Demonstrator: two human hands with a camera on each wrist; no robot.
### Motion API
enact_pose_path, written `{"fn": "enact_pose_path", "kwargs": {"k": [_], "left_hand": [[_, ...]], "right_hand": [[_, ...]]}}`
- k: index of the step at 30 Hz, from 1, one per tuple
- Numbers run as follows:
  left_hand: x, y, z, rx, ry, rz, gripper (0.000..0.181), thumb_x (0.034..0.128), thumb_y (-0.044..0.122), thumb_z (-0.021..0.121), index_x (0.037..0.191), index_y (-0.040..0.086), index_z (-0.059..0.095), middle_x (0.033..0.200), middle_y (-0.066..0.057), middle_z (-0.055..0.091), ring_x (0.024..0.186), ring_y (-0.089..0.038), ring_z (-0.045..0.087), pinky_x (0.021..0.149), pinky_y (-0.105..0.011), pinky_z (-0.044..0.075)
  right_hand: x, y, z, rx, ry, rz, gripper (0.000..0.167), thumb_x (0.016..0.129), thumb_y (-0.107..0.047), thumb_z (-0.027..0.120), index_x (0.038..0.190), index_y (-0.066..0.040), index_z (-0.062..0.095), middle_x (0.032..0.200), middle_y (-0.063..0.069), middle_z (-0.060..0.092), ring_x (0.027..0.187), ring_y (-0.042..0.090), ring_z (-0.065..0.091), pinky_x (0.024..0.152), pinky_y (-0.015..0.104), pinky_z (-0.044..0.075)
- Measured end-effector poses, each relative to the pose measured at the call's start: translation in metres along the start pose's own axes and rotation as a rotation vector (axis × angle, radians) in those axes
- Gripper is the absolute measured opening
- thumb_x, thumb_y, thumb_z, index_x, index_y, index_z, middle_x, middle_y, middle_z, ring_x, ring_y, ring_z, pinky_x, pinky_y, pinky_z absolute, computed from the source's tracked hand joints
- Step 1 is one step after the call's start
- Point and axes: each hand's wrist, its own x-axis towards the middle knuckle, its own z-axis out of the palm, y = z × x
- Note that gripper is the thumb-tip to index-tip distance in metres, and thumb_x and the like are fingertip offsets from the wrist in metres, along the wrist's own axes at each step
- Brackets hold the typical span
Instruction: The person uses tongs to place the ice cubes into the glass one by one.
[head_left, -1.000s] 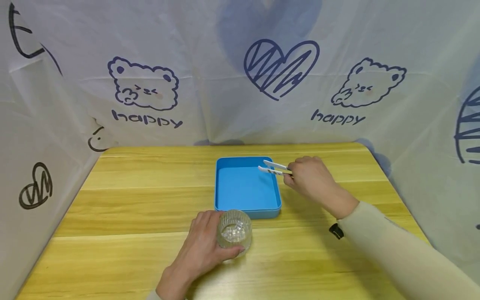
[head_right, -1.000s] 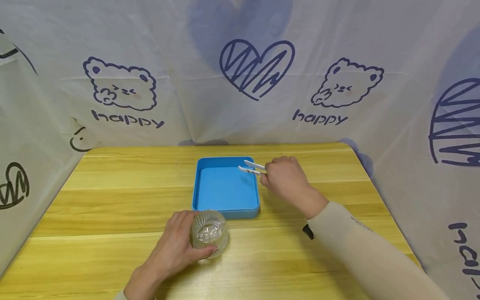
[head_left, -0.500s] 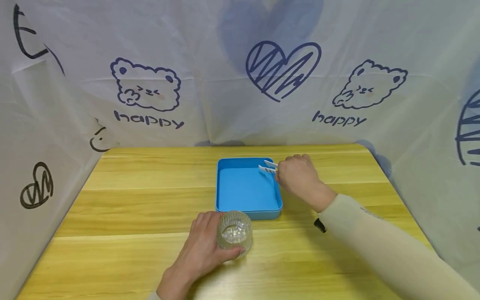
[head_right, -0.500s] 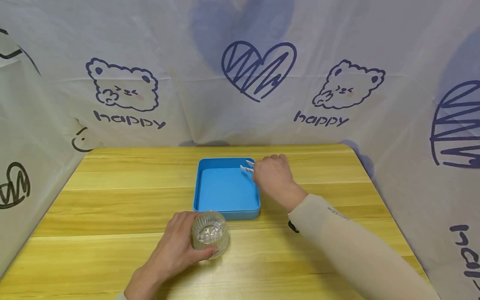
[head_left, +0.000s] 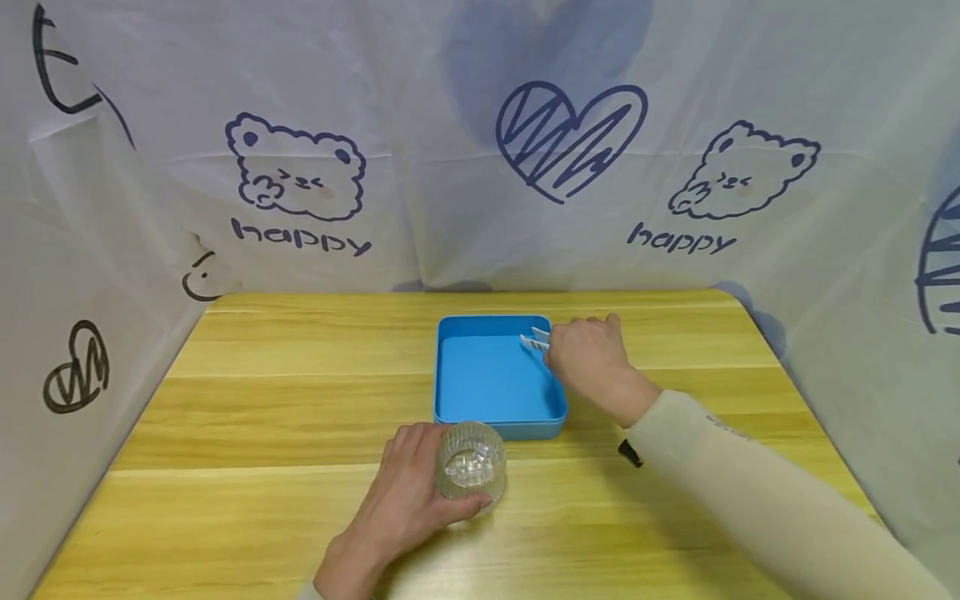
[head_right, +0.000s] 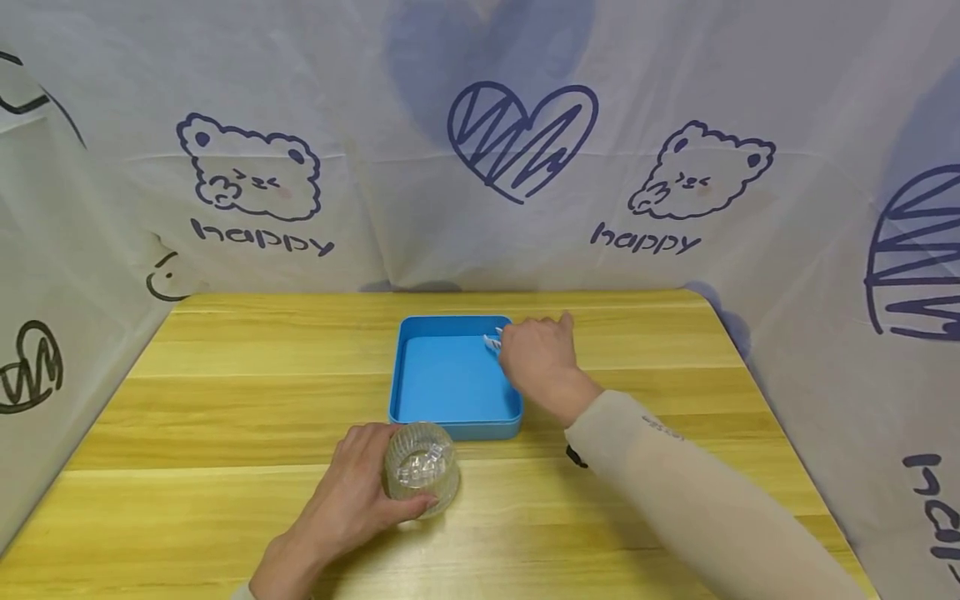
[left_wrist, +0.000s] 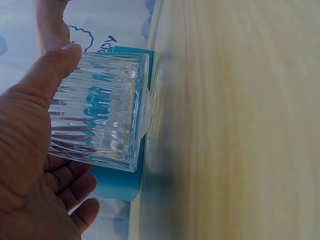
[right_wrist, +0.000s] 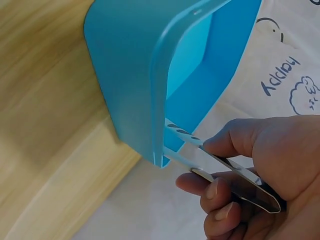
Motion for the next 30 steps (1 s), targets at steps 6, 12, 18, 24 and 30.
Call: {"fn": "enact_pose_path", "kwargs": {"k": [6, 12, 18, 24, 30], "left_hand": [[0.0, 0.0, -0.001, 0.003, -0.003, -0.002, 0.093, 0.0666, 0.061, 0.094, 0.134, 0.008, 0.059, 0.122, -0.005, 0.065, 0.114, -0.025, 0.057, 0.105, -0.046, 0.046], [0.0, 0.0, 0.0, -0.007, 0.0, -0.002, 0.091, 0.0667, 0.059, 0.095, 0.133, 0.008, 0.06, 0.12, -0.005, 0.065, 0.114, -0.024, 0.057, 0.104, -0.046, 0.047], [0.0, 0.0, 0.0, -0.011, -0.004, -0.01, 0.091, 0.0667, 0.058, 0.095, 0.134, 0.008, 0.06, 0.12, -0.004, 0.065, 0.114, -0.024, 0.057, 0.104, -0.046, 0.046], [0.0, 0.0, 0.0, -0.014, 0.001, -0.002, 0.092, 0.0658, 0.057, 0.096, 0.134, 0.007, 0.06, 0.119, -0.004, 0.065, 0.113, -0.024, 0.057, 0.103, -0.046, 0.046], [0.0, 0.0, 0.001, -0.012, 0.013, 0.013, 0.091, 0.0657, 0.057, 0.096, 0.132, 0.007, 0.06, 0.118, -0.005, 0.065, 0.112, -0.024, 0.057, 0.102, -0.047, 0.047]], "right_hand": [[-0.001, 0.0, 0.0, -0.009, 0.048, -0.018, 0.041, 0.101, -0.035, 0.067, 0.065, -0.013, 0.063, 0.063, 0.003, 0.058, 0.068, 0.026, 0.056, 0.086, 0.053, 0.047], [0.003, -0.004, 0.004, -0.047, 0.045, -0.022, 0.034, 0.102, -0.034, 0.067, 0.08, -0.01, 0.073, 0.07, 0.006, 0.063, 0.072, 0.026, 0.057, 0.091, 0.057, 0.049], [0.004, -0.004, 0.002, -0.022, -0.014, 0.001, 0.032, 0.103, -0.036, 0.065, 0.09, -0.008, 0.075, 0.079, 0.008, 0.069, 0.077, 0.029, 0.062, 0.094, 0.059, 0.051], [-0.002, 0.003, -0.009, 0.027, -0.073, 0.0, 0.038, 0.102, -0.039, 0.065, 0.081, -0.008, 0.068, 0.077, 0.008, 0.067, 0.077, 0.029, 0.064, 0.09, 0.059, 0.055], [-0.004, 0.005, -0.013, 0.013, 0.018, -0.014, 0.043, 0.103, -0.035, 0.063, 0.068, -0.011, 0.064, 0.066, 0.006, 0.06, 0.069, 0.027, 0.058, 0.083, 0.053, 0.054]]}}
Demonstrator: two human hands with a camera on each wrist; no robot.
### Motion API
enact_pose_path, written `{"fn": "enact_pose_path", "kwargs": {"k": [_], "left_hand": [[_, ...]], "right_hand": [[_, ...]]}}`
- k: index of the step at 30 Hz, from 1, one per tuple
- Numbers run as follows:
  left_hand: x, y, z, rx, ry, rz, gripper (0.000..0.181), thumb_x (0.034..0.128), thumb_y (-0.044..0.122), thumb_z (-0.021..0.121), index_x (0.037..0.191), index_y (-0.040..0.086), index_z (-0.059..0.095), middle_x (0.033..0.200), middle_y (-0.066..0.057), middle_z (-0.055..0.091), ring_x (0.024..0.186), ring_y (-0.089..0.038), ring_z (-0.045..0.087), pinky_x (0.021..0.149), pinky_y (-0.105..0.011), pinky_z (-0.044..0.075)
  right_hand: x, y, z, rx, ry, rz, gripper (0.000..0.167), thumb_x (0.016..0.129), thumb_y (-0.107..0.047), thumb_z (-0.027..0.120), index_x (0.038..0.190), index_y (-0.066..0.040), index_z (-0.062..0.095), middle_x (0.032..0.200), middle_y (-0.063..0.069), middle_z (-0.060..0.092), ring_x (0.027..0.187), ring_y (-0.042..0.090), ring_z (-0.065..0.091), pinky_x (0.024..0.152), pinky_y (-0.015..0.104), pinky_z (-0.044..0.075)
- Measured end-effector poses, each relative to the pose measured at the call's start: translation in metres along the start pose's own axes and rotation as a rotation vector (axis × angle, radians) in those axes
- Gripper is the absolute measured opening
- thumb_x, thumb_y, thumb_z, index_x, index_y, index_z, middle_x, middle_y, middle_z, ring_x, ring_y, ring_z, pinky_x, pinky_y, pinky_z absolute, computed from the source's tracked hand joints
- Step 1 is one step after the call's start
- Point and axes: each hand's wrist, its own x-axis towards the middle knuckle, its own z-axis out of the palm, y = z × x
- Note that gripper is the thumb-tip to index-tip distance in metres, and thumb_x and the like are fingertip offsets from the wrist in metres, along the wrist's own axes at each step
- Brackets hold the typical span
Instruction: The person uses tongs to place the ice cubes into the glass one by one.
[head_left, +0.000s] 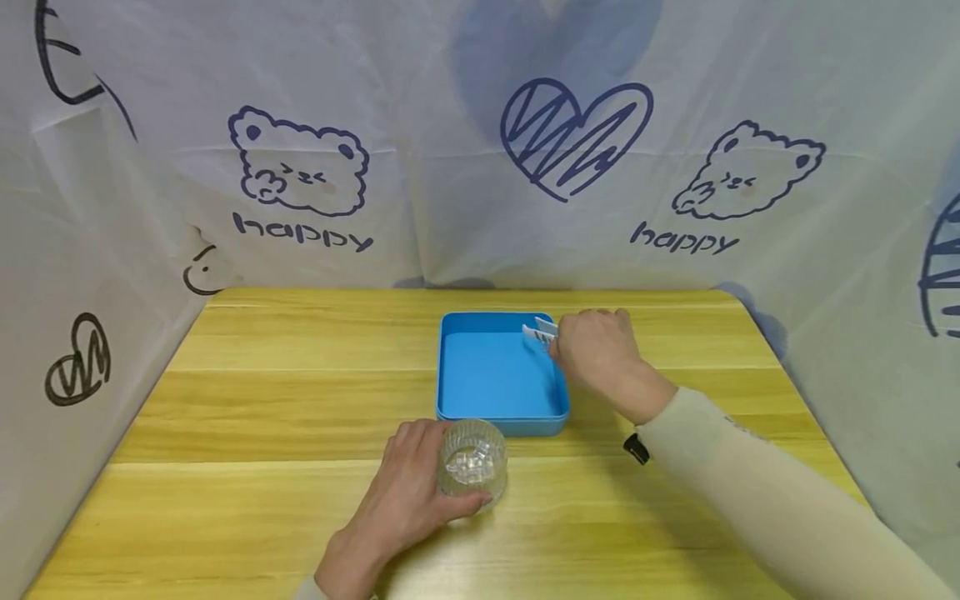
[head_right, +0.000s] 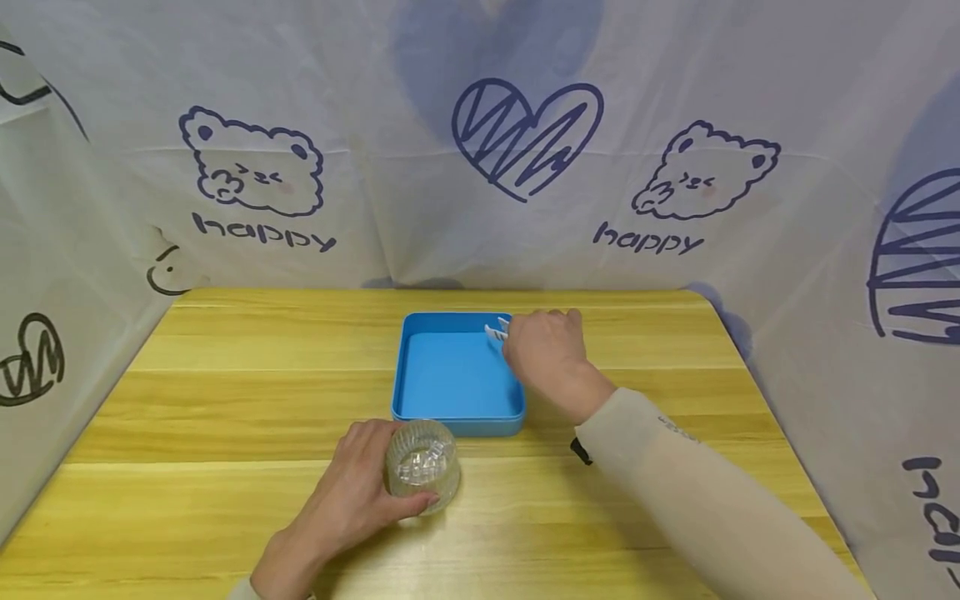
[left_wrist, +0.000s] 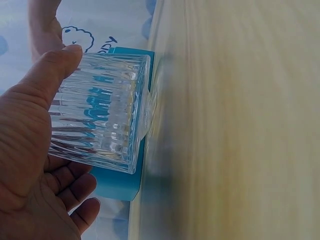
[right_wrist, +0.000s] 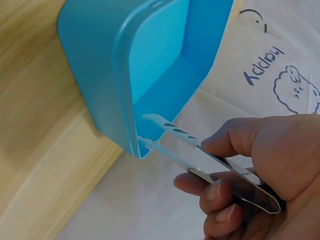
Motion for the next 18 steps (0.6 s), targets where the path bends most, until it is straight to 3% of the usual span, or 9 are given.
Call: {"fn": "enact_pose_path", "kwargs": {"k": [8, 12, 18], "left_hand": [[0.001, 0.0, 0.001, -0.006, 0.0, -0.001, 0.09, 0.0661, 0.057, 0.096, 0.132, 0.007, 0.06, 0.119, -0.005, 0.065, 0.112, -0.024, 0.057, 0.104, -0.047, 0.047], [0.0, 0.0, 0.002, -0.008, 0.008, 0.007, 0.09, 0.066, 0.056, 0.096, 0.132, 0.006, 0.06, 0.118, -0.005, 0.066, 0.112, -0.023, 0.058, 0.103, -0.046, 0.047], [0.0, -0.001, 0.001, -0.008, -0.005, 0.004, 0.089, 0.0674, 0.055, 0.096, 0.133, 0.006, 0.06, 0.119, -0.005, 0.065, 0.113, -0.023, 0.057, 0.103, -0.046, 0.047]], "right_hand": [[0.004, -0.011, 0.012, -0.121, -0.008, -0.009, 0.03, 0.106, -0.029, 0.06, 0.095, -0.009, 0.078, 0.082, 0.01, 0.073, 0.077, 0.029, 0.062, 0.095, 0.059, 0.052], [0.006, -0.015, 0.017, -0.114, -0.021, -0.023, 0.028, 0.107, -0.025, 0.056, 0.101, -0.008, 0.077, 0.082, 0.009, 0.072, 0.077, 0.029, 0.064, 0.098, 0.061, 0.052], [0.004, -0.015, 0.01, -0.021, -0.113, 0.003, 0.034, 0.105, -0.035, 0.061, 0.098, -0.005, 0.076, 0.087, 0.011, 0.074, 0.082, 0.031, 0.069, 0.094, 0.062, 0.056]]}}
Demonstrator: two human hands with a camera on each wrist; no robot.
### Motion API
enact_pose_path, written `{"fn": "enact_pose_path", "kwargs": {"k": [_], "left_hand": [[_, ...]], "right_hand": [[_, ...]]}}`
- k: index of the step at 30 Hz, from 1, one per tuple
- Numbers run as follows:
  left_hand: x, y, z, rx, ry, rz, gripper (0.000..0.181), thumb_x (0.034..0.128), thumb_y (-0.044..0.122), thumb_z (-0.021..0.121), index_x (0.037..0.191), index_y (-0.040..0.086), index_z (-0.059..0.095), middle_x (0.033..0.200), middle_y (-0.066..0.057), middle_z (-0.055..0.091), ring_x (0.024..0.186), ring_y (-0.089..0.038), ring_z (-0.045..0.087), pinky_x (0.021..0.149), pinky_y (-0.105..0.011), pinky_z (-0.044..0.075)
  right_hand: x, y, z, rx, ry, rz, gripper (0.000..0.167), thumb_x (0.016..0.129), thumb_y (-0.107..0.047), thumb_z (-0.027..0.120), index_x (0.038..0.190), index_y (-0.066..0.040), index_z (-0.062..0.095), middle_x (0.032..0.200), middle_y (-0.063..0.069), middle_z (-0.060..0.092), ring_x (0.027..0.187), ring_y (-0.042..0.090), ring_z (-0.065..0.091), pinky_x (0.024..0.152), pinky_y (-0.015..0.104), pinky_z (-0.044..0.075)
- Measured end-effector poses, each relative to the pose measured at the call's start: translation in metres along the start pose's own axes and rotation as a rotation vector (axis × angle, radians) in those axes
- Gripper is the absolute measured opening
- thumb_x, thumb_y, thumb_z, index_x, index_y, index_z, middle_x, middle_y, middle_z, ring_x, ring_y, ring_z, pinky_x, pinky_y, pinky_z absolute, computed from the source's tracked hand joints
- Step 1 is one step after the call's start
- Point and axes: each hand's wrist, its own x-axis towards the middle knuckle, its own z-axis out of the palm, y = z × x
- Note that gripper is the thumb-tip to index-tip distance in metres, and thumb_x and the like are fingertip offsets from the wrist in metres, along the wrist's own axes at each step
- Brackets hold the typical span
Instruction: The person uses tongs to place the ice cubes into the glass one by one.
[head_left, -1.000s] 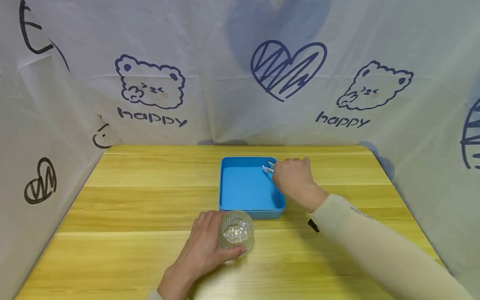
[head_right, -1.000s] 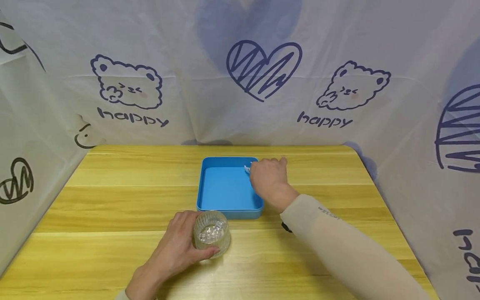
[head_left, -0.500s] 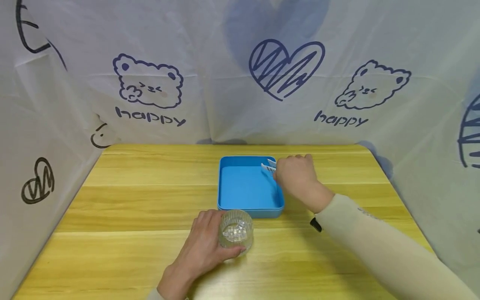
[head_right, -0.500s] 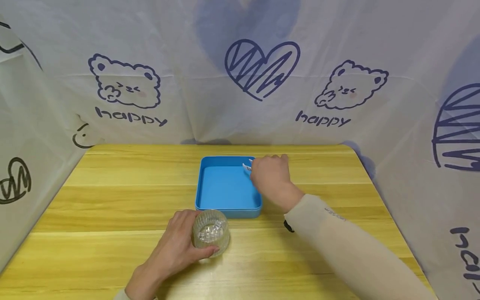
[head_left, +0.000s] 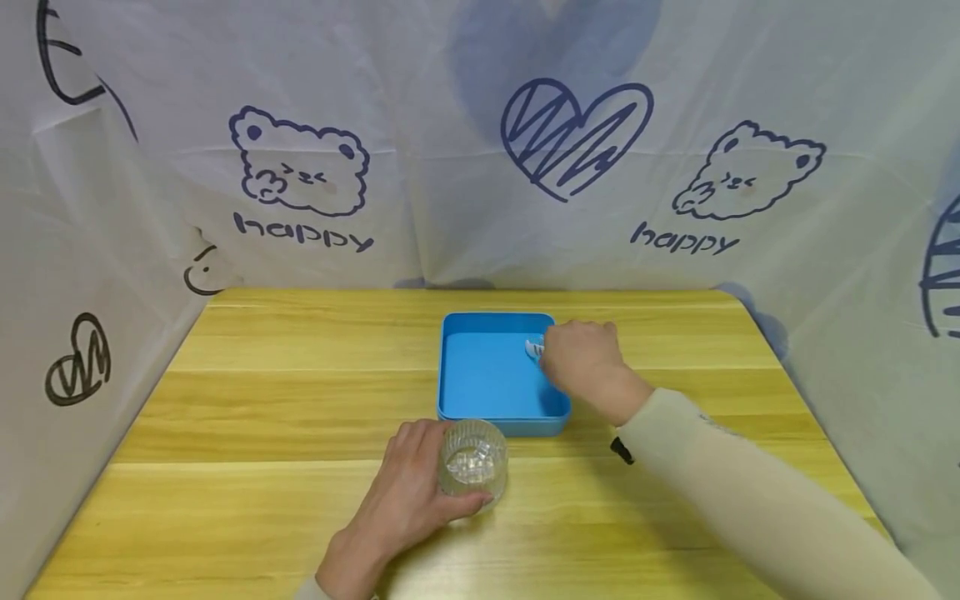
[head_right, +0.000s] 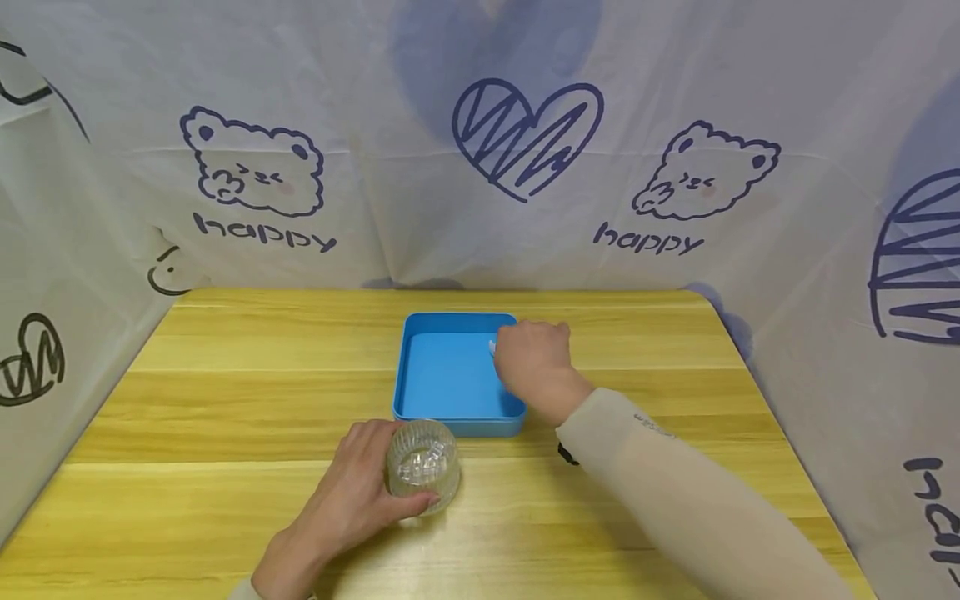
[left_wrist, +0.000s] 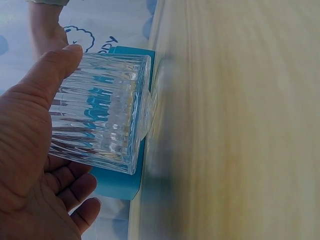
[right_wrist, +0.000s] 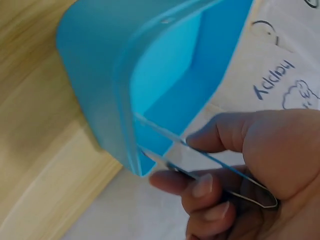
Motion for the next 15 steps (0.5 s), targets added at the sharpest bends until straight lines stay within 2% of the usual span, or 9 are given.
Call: {"fn": "enact_pose_path", "kwargs": {"k": [2, 5, 7, 11, 15], "left_hand": [[0.0, 0.001, 0.0, 0.0, -0.008, -0.004, 0.089, 0.0679, 0.055, 0.096, 0.133, 0.006, 0.06, 0.12, -0.005, 0.065, 0.113, -0.024, 0.057, 0.104, -0.047, 0.047], [0.0, 0.001, -0.001, 0.003, -0.016, -0.006, 0.089, 0.0682, 0.056, 0.095, 0.133, 0.007, 0.06, 0.12, -0.005, 0.065, 0.114, -0.024, 0.057, 0.104, -0.047, 0.047], [0.001, 0.002, 0.0, 0.003, -0.02, -0.007, 0.09, 0.0682, 0.057, 0.095, 0.133, 0.007, 0.06, 0.121, -0.005, 0.065, 0.114, -0.024, 0.057, 0.105, -0.047, 0.047], [0.002, 0.003, -0.001, -0.003, -0.023, -0.008, 0.09, 0.0681, 0.057, 0.095, 0.134, 0.006, 0.06, 0.122, -0.006, 0.065, 0.116, -0.026, 0.057, 0.106, -0.048, 0.047], [0.002, 0.004, 0.0, -0.017, -0.026, -0.015, 0.091, 0.068, 0.057, 0.095, 0.134, 0.007, 0.059, 0.123, -0.007, 0.065, 0.116, -0.026, 0.057, 0.107, -0.048, 0.046]], "right_hand": [[-0.003, 0.003, -0.004, 0.048, -0.046, 0.004, 0.036, 0.104, -0.038, 0.063, 0.089, -0.007, 0.073, 0.081, 0.009, 0.07, 0.079, 0.028, 0.067, 0.083, 0.055, 0.059], [-0.007, 0.007, -0.01, 0.117, -0.087, 0.019, 0.038, 0.103, -0.039, 0.064, 0.078, -0.011, 0.065, 0.072, 0.004, 0.058, 0.072, 0.024, 0.061, 0.068, 0.042, 0.055], [-0.01, 0.011, -0.012, 0.12, -0.084, 0.025, 0.039, 0.103, -0.039, 0.064, 0.074, -0.012, 0.063, 0.069, 0.003, 0.054, 0.07, 0.023, 0.059, 0.065, 0.04, 0.051], [-0.016, 0.014, -0.014, 0.038, -0.016, 0.008, 0.04, 0.102, -0.04, 0.066, 0.073, -0.011, 0.065, 0.067, 0.004, 0.058, 0.07, 0.026, 0.059, 0.079, 0.051, 0.056], [-0.017, 0.009, -0.009, -0.049, 0.012, -0.014, 0.036, 0.102, -0.041, 0.067, 0.085, -0.009, 0.075, 0.075, 0.008, 0.068, 0.075, 0.031, 0.064, 0.092, 0.061, 0.054]]}}
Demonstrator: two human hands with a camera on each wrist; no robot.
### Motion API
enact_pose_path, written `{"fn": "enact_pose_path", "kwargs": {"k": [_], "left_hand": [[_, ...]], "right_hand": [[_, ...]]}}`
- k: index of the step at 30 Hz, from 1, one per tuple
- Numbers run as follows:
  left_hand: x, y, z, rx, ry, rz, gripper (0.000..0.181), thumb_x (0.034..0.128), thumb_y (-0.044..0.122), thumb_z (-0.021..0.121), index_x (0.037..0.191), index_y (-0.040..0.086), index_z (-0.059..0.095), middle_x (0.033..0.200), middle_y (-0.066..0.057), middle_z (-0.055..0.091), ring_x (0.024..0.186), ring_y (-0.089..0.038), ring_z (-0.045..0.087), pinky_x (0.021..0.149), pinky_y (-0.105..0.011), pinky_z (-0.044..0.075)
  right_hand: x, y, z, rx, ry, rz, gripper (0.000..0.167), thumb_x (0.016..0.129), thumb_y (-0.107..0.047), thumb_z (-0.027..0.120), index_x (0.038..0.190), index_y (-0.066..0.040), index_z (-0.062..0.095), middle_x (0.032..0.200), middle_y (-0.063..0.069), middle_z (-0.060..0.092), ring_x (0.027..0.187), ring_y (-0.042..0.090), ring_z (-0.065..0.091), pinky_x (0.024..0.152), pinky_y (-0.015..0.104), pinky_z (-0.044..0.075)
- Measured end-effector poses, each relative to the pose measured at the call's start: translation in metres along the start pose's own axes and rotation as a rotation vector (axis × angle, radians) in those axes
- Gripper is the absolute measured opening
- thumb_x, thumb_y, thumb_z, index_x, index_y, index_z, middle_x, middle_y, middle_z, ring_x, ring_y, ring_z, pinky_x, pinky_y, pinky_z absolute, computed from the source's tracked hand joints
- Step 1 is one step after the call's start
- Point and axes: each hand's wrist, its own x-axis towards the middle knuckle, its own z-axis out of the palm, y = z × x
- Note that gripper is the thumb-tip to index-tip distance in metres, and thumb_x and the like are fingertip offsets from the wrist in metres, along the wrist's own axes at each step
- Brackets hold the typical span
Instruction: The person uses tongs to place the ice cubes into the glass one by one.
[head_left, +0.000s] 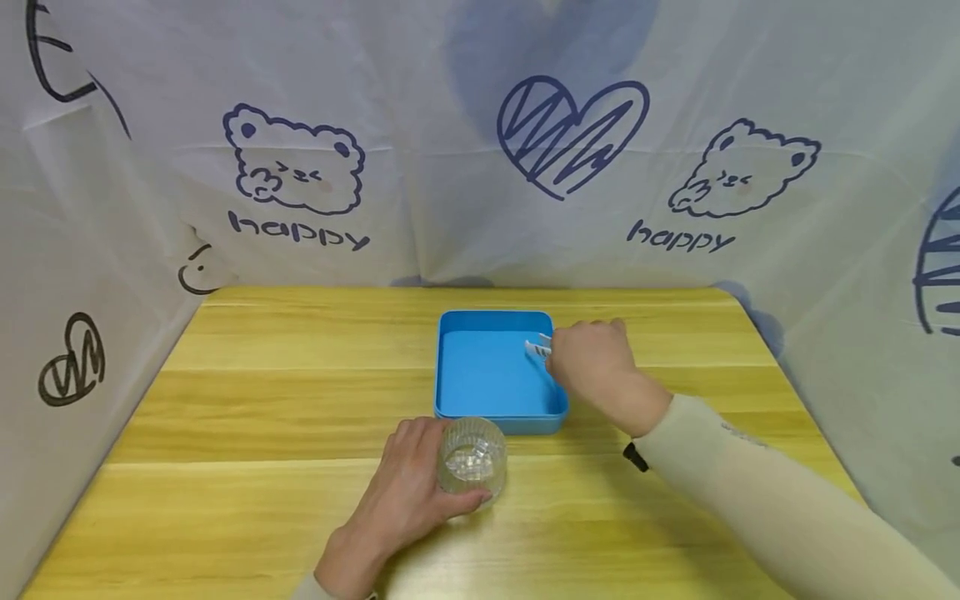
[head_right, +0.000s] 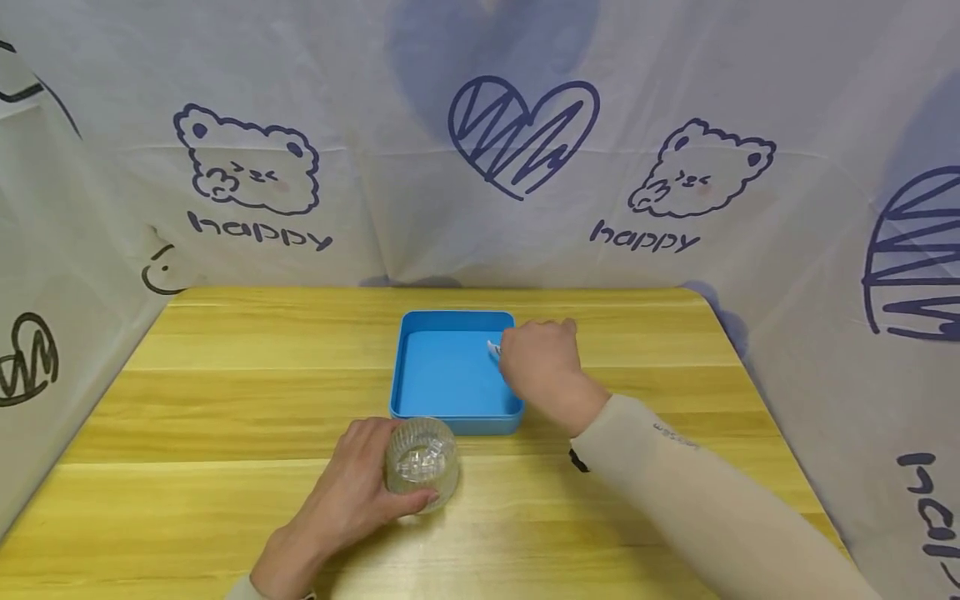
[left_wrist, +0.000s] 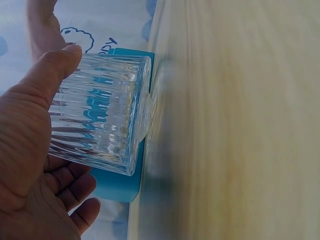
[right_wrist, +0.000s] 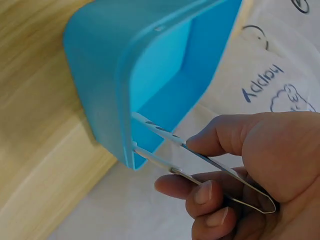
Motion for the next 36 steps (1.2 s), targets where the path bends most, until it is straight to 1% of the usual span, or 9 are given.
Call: {"fn": "enact_pose_path", "kwargs": {"k": [5, 8, 10, 13, 17, 20, 24, 27, 36], "left_hand": [[0.0, 0.002, 0.0, -0.015, -0.021, -0.016, 0.092, 0.0693, 0.059, 0.094, 0.136, 0.008, 0.058, 0.126, -0.007, 0.064, 0.119, -0.026, 0.056, 0.108, -0.048, 0.046], [0.0, 0.002, 0.001, -0.008, -0.02, -0.014, 0.092, 0.0693, 0.06, 0.093, 0.136, 0.007, 0.058, 0.126, -0.008, 0.064, 0.119, -0.027, 0.057, 0.108, -0.048, 0.046], [-0.001, 0.002, 0.001, -0.005, -0.016, -0.012, 0.092, 0.0691, 0.06, 0.093, 0.135, 0.007, 0.058, 0.126, -0.008, 0.064, 0.119, -0.027, 0.057, 0.107, -0.048, 0.046], [-0.001, 0.002, 0.001, -0.002, -0.012, -0.014, 0.092, 0.0691, 0.061, 0.093, 0.135, 0.007, 0.059, 0.125, -0.007, 0.065, 0.118, -0.027, 0.057, 0.106, -0.048, 0.046], [0.0, 0.002, 0.001, -0.005, -0.017, -0.027, 0.092, 0.0688, 0.061, 0.093, 0.136, 0.007, 0.059, 0.126, -0.008, 0.065, 0.119, -0.027, 0.057, 0.107, -0.048, 0.046], [0.0, 0.002, 0.001, -0.008, -0.021, -0.033, 0.093, 0.0684, 0.061, 0.094, 0.136, 0.007, 0.059, 0.126, -0.008, 0.065, 0.119, -0.027, 0.057, 0.107, -0.048, 0.047], [0.0, 0.003, 0.001, -0.004, -0.017, -0.027, 0.094, 0.0679, 0.061, 0.094, 0.136, 0.007, 0.059, 0.125, -0.008, 0.065, 0.118, -0.027, 0.057, 0.105, -0.048, 0.047], [0.0, 0.003, 0.002, 0.004, -0.007, -0.016, 0.093, 0.0675, 0.061, 0.094, 0.135, 0.006, 0.059, 0.124, -0.007, 0.065, 0.117, -0.027, 0.057, 0.105, -0.048, 0.048], [0.0, 0.002, 0.003, 0.023, 0.005, -0.003, 0.093, 0.0669, 0.058, 0.095, 0.134, 0.005, 0.06, 0.123, -0.007, 0.065, 0.116, -0.026, 0.057, 0.107, -0.048, 0.047]], "right_hand": [[0.004, -0.007, 0.008, -0.034, 0.005, -0.013, 0.035, 0.105, -0.036, 0.063, 0.102, -0.005, 0.078, 0.096, 0.015, 0.077, 0.087, 0.037, 0.071, 0.102, 0.068, 0.051], [0.005, -0.008, 0.009, -0.003, -0.007, -0.011, 0.034, 0.106, -0.034, 0.06, 0.101, -0.004, 0.077, 0.095, 0.015, 0.076, 0.086, 0.036, 0.071, 0.1, 0.068, 0.052], [0.004, -0.007, 0.007, 0.029, -0.029, -0.003, 0.035, 0.106, -0.036, 0.061, 0.096, -0.005, 0.075, 0.089, 0.013, 0.074, 0.081, 0.033, 0.07, 0.093, 0.063, 0.057], [0.002, -0.003, 0.002, 0.094, -0.089, 0.002, 0.038, 0.104, -0.04, 0.064, 0.086, -0.008, 0.069, 0.077, 0.008, 0.066, 0.072, 0.025, 0.064, 0.073, 0.048, 0.06], [-0.004, 0.006, -0.006, 0.221, -0.143, 0.009, 0.04, 0.103, -0.038, 0.064, 0.074, -0.012, 0.06, 0.066, 0.002, 0.05, 0.062, 0.02, 0.054, 0.055, 0.032, 0.045], [-0.01, 0.014, -0.007, 0.283, -0.081, 0.005, 0.041, 0.101, -0.032, 0.063, 0.066, -0.013, 0.055, 0.062, 0.0, 0.042, 0.056, 0.019, 0.047, 0.052, 0.031, 0.035], [-0.021, 0.022, 0.006, 0.296, 0.117, -0.045, 0.043, 0.099, -0.025, 0.065, 0.06, -0.014, 0.05, 0.058, -0.002, 0.038, 0.052, 0.018, 0.041, 0.049, 0.03, 0.031], [-0.028, 0.024, 0.021, 0.302, 0.225, -0.083, 0.045, 0.098, -0.021, 0.067, 0.058, -0.015, 0.046, 0.057, -0.002, 0.034, 0.05, 0.017, 0.039, 0.048, 0.029, 0.03], [-0.038, 0.021, 0.043, 0.342, 0.267, -0.057, 0.044, 0.095, -0.017, 0.067, 0.057, -0.015, 0.046, 0.057, -0.003, 0.034, 0.05, 0.016, 0.037, 0.047, 0.029, 0.03]]}}
